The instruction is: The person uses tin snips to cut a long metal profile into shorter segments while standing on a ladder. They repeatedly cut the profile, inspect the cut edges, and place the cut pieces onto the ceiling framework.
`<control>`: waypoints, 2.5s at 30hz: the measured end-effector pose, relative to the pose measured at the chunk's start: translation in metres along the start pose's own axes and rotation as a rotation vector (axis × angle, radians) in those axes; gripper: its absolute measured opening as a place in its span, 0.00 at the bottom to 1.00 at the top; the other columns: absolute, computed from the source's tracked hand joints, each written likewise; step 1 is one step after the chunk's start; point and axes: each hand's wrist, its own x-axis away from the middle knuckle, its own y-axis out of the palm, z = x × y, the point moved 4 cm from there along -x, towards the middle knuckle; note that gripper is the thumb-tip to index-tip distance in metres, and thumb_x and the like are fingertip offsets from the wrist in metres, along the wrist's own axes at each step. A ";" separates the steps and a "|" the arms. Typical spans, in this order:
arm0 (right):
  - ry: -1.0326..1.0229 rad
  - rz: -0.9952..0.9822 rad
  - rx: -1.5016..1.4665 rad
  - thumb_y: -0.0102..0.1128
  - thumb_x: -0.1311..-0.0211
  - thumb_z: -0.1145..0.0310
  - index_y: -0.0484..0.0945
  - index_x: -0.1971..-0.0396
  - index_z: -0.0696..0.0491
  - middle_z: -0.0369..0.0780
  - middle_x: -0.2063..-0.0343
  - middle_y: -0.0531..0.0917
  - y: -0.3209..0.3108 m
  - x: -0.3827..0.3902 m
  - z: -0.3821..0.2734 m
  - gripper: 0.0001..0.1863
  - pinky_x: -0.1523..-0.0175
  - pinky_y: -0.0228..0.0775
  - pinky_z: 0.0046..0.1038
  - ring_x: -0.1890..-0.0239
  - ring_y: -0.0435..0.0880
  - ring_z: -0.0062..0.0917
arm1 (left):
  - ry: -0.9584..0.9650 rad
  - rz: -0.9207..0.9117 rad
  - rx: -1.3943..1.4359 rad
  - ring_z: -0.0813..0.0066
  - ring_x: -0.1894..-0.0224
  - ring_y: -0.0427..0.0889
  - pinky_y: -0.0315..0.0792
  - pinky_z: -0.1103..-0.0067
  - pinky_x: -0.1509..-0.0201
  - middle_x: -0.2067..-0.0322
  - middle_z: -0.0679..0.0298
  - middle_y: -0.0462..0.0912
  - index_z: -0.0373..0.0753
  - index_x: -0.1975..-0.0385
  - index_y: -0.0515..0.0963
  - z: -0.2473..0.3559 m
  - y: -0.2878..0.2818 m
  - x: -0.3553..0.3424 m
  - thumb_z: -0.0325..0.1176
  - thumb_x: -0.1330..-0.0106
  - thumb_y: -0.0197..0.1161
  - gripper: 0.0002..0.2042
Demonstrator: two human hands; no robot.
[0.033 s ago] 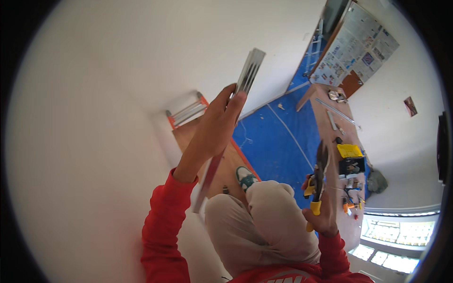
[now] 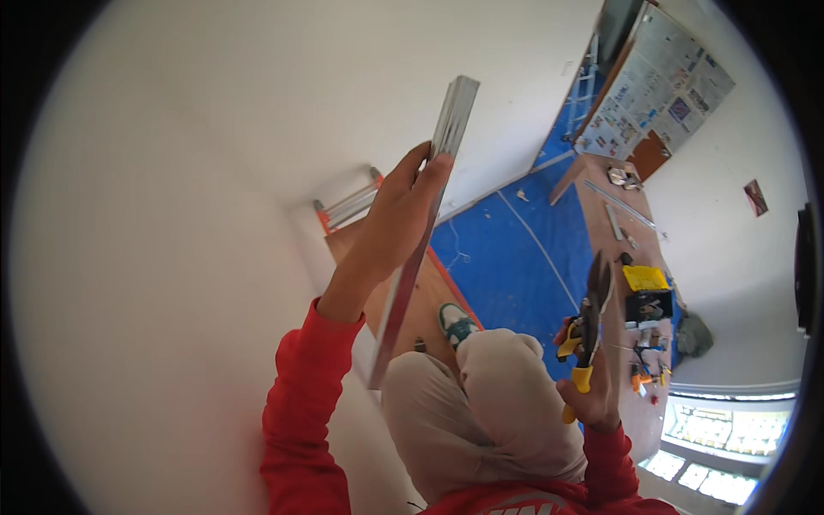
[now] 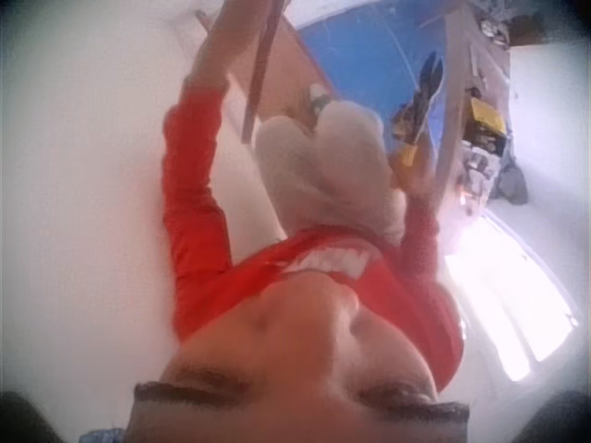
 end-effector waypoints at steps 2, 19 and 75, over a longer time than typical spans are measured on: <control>-0.057 -0.046 -0.166 0.69 0.55 0.64 0.67 0.32 0.60 0.46 0.40 0.76 0.009 -0.016 -0.010 0.45 0.31 0.66 0.42 0.39 0.76 0.35 | -0.089 0.076 0.059 0.81 0.67 0.71 0.71 0.80 0.62 0.67 0.68 0.71 0.40 0.47 0.74 0.015 -0.018 -0.010 0.56 0.21 0.57 0.23; -0.189 -0.881 -0.689 0.71 0.49 0.65 0.64 0.28 0.60 0.46 0.36 0.76 0.112 -0.092 -0.150 0.46 0.27 0.65 0.44 0.37 0.78 0.37 | 0.203 0.179 0.068 0.77 0.56 0.82 0.79 0.78 0.53 0.55 0.61 0.80 0.34 0.29 0.69 0.136 -0.077 0.047 0.34 0.25 0.68 0.28; -0.131 -0.937 -0.916 0.69 0.54 0.60 0.70 0.31 0.55 0.52 0.32 0.73 0.108 -0.040 -0.138 0.45 0.36 0.75 0.49 0.45 0.84 0.42 | 1.676 1.307 -0.448 0.66 0.49 0.86 0.78 0.74 0.42 0.47 0.50 0.85 0.21 0.41 0.75 0.416 -0.078 0.267 0.34 0.29 0.71 0.25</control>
